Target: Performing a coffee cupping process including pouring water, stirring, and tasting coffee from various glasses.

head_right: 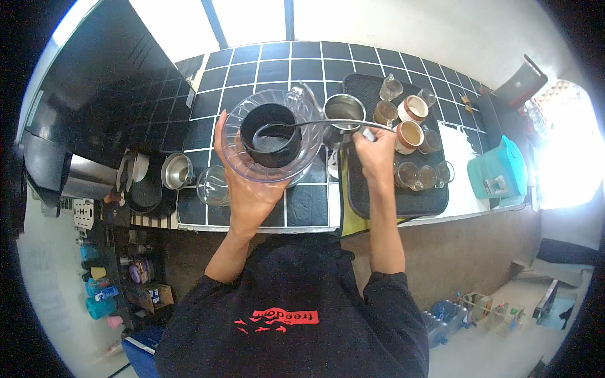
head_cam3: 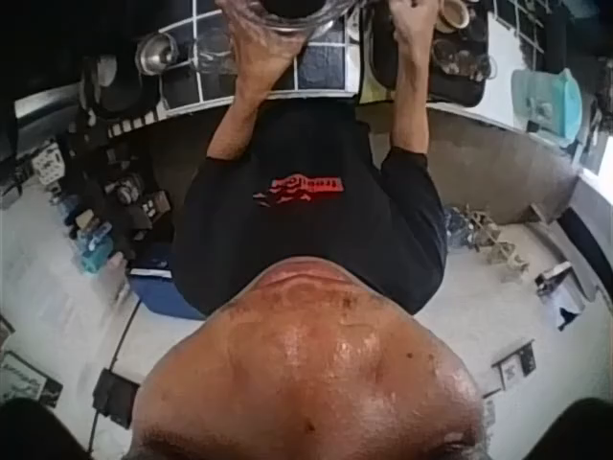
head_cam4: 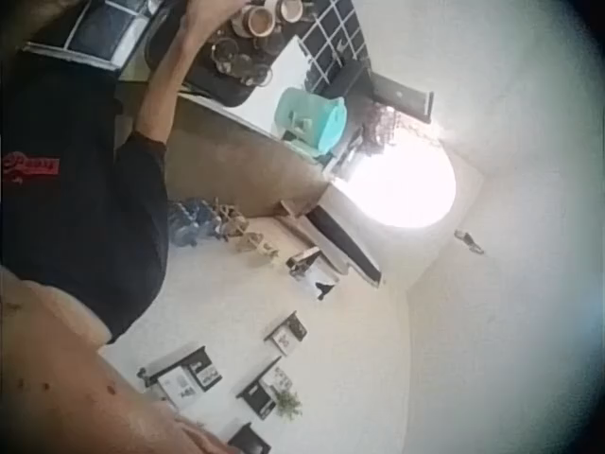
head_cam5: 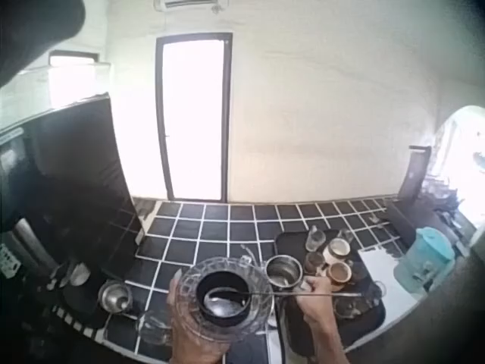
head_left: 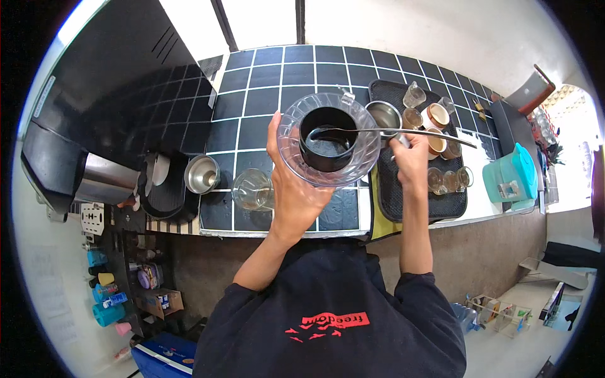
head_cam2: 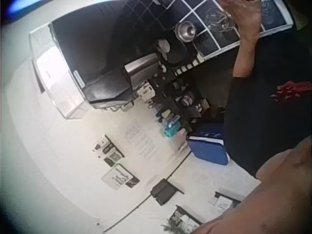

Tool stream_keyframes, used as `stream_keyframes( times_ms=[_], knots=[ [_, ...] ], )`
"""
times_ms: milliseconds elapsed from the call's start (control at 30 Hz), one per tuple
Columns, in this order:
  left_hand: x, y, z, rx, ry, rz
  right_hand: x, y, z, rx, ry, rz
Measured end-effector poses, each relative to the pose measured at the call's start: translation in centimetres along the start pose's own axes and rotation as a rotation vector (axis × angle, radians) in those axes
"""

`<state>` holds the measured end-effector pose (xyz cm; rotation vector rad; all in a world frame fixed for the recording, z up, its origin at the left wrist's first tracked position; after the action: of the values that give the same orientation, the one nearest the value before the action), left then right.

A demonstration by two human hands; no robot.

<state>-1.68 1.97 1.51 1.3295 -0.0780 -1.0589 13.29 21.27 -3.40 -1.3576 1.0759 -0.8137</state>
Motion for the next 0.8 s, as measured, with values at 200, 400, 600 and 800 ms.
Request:
stream_keyframes(
  times_ms=[200, 400, 600, 800],
  knots=[
    [-0.1, 0.3, 0.1, -0.029, 0.055, -0.074, -1.3, -6.8, 3.4, 0.0, 0.019, 0.079],
    [-0.1, 0.3, 0.1, 0.026, 0.009, 0.02, -3.0, -13.9, 6.3, 0.164, -0.193, 0.152],
    [-0.1, 0.0, 0.0, 0.047, 0.009, 0.015, -3.9, -17.7, 6.1, 0.128, -0.344, 0.074],
    [-0.1, -0.1, 0.0, -0.045, 0.01, -0.002, -4.3, -18.4, 6.3, 0.244, -0.266, 0.061]
  ],
)
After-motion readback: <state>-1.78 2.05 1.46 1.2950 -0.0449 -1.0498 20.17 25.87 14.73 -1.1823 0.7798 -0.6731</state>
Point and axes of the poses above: each hand's wrist, its own x-axis away from the middle knuckle, its own z-axis out of the back of the hand, y = z × x, the point moved 3 cm from there along -x, towards the middle knuckle, and after that the axes turned 13 degrees about -x, right-handed, at the moved point
